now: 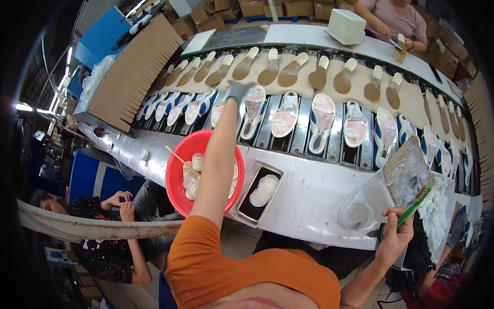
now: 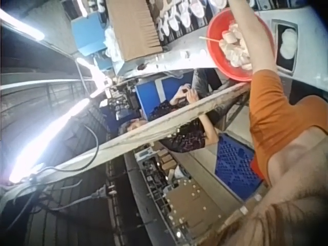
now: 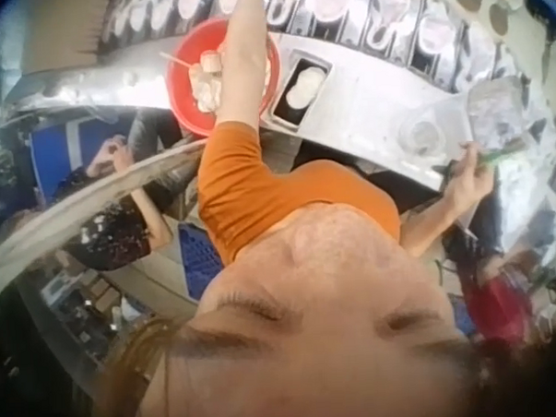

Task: Applying adhesive to the bottom of shoe soles using a brush.

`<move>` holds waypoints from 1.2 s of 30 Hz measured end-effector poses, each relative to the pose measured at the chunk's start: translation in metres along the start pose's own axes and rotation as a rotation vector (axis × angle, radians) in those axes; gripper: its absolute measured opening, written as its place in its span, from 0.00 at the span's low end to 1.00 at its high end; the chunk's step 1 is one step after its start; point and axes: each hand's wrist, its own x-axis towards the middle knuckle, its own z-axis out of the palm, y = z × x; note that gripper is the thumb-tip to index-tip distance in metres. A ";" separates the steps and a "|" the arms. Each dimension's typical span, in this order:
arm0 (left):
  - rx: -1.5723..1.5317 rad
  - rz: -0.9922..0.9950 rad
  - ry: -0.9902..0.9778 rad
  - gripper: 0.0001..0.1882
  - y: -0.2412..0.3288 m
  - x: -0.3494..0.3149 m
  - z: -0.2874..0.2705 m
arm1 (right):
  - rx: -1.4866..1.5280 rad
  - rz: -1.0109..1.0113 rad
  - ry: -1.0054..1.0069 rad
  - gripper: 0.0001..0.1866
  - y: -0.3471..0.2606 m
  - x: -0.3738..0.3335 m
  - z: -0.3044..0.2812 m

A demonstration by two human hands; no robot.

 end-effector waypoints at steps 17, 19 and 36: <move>0.050 0.083 0.642 0.55 0.055 -0.085 -0.026 | -0.150 0.161 -0.244 0.19 0.005 -0.025 -0.064; -0.081 0.427 0.615 0.51 0.080 -0.113 -0.039 | -0.058 0.202 -0.222 0.14 0.005 -0.032 -0.057; -0.247 1.212 -0.800 0.48 0.083 -0.414 -0.045 | -0.163 -0.381 -0.487 0.30 -0.018 -0.011 0.031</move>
